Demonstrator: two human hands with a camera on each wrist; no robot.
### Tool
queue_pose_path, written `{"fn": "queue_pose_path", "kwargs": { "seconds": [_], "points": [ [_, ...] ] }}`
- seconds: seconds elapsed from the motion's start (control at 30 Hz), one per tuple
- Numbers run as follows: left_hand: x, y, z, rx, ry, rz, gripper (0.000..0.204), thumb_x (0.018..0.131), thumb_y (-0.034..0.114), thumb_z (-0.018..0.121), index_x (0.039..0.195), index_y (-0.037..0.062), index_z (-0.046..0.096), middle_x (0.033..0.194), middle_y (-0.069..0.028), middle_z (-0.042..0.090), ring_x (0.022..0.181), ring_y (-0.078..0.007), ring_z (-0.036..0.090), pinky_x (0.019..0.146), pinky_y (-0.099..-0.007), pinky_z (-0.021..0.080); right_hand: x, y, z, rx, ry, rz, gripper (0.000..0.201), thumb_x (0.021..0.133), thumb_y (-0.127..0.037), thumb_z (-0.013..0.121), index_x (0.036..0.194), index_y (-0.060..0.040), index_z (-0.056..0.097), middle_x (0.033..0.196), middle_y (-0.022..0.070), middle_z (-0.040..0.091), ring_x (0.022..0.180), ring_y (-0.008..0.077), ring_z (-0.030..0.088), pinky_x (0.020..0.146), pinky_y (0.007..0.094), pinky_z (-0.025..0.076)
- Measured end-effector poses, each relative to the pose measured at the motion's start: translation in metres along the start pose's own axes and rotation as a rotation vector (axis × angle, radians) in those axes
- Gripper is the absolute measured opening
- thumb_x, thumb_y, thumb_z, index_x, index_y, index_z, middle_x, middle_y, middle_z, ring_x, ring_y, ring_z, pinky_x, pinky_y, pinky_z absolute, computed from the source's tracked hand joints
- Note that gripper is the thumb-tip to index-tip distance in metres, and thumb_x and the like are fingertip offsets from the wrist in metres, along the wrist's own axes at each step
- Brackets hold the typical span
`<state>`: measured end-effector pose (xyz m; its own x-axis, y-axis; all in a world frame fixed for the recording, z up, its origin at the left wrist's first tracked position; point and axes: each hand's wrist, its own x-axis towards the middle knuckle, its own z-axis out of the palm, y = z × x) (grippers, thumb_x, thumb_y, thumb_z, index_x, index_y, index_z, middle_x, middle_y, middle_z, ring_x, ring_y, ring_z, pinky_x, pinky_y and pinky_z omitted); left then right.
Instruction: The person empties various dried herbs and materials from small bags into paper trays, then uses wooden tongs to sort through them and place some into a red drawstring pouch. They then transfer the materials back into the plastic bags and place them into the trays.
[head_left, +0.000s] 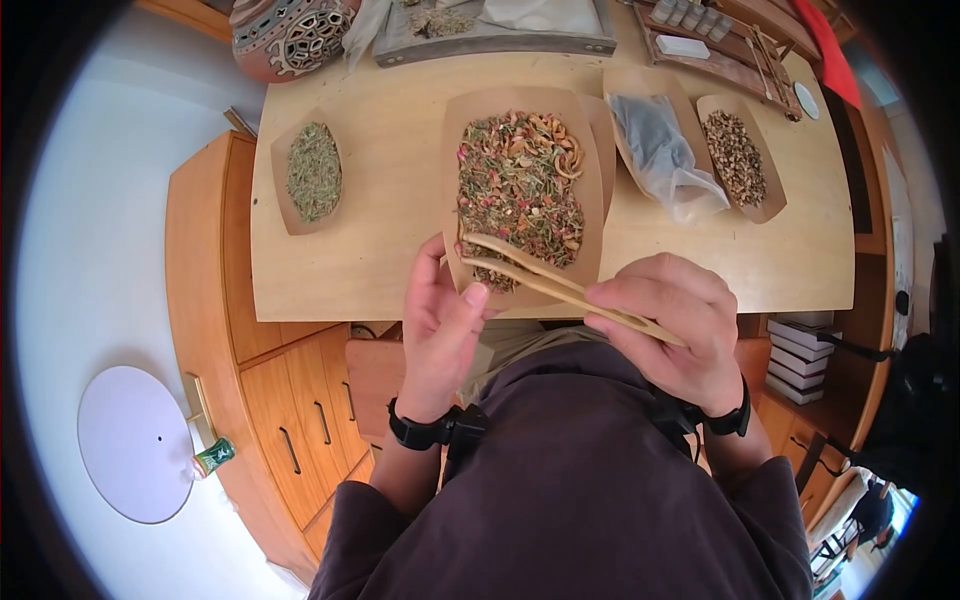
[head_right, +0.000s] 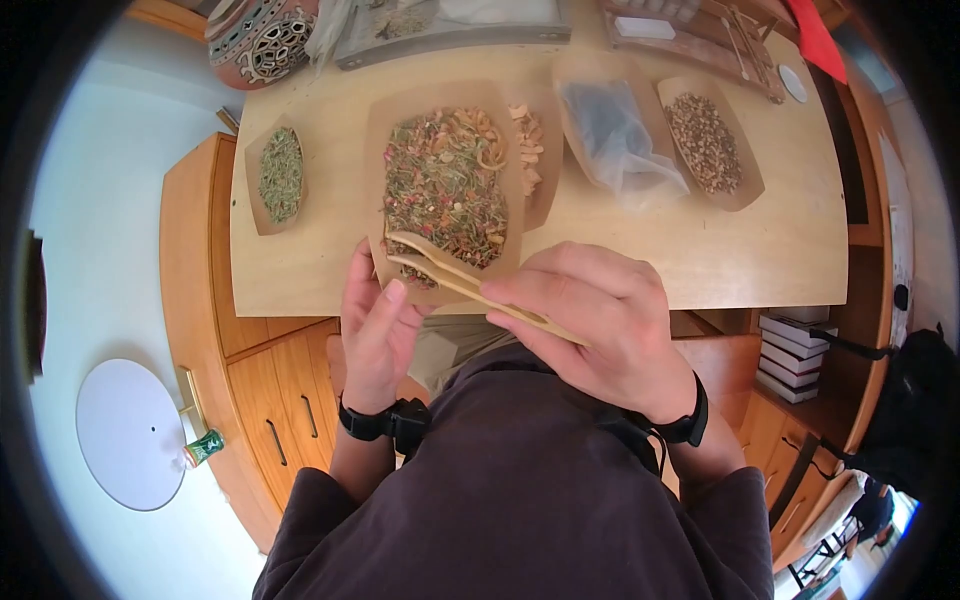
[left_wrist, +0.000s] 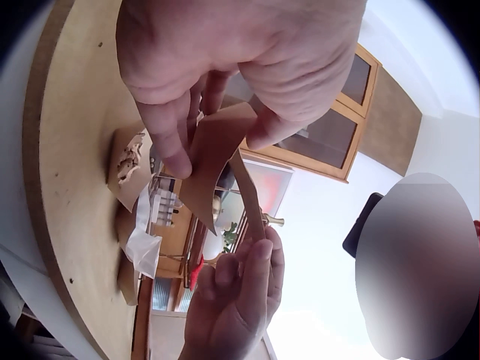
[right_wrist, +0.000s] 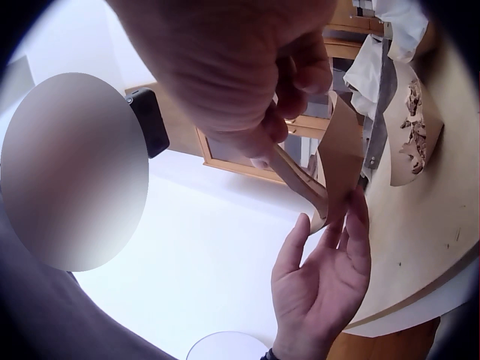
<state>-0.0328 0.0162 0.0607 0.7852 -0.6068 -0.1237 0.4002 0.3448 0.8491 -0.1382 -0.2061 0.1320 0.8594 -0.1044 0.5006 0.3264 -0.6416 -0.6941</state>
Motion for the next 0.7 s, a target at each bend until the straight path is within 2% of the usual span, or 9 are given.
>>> {"fn": "queue_pose_path", "kwargs": {
  "seconds": [0.23,0.47,0.57,0.7],
  "points": [
    [-0.002,-0.001,0.006,0.002,0.001,-0.010,0.065,0.103,0.008,0.060,0.159,0.0013,0.027,0.151,-0.0165,0.050,0.138,-0.0303,0.056,0.113,-0.0498,0.050,0.010,0.007,0.000,-0.019,0.084,0.096,0.026,0.081,-0.005,0.086,0.105,-0.0048,0.079,0.090,0.0099,0.073,0.073,0.0257,0.069,0.063,0.0333,0.054],
    [-0.002,-0.003,0.010,-0.022,-0.025,-0.025,0.065,0.102,0.006,0.060,0.158,0.0001,0.027,0.152,-0.0163,0.048,0.142,-0.0297,0.052,0.117,-0.0502,0.047,0.020,0.016,-0.003,-0.068,0.177,0.241,0.022,0.085,-0.006,0.084,0.106,-0.0035,0.078,0.091,0.0085,0.074,0.077,0.0202,0.068,0.066,0.0292,0.051],
    [-0.002,-0.002,0.010,-0.033,-0.033,-0.047,0.064,0.098,0.001,0.064,0.155,0.0005,0.035,0.151,-0.0114,0.047,0.138,-0.0215,0.050,0.115,-0.0437,0.046,0.023,0.017,-0.005,-0.035,0.217,0.263,0.021,0.086,-0.005,0.084,0.106,-0.0037,0.078,0.090,0.0073,0.073,0.077,0.0170,0.067,0.066,0.0278,0.050],
    [-0.001,-0.002,0.010,-0.053,-0.042,-0.042,0.063,0.098,0.002,0.064,0.155,-0.0002,0.035,0.150,-0.0115,0.048,0.139,-0.0213,0.049,0.116,-0.0445,0.045,0.020,0.021,-0.004,-0.002,0.246,0.281,0.020,0.086,-0.005,0.084,0.105,-0.0036,0.078,0.089,0.0058,0.073,0.076,0.0151,0.065,0.065,0.0264,0.049]
  ]
}}
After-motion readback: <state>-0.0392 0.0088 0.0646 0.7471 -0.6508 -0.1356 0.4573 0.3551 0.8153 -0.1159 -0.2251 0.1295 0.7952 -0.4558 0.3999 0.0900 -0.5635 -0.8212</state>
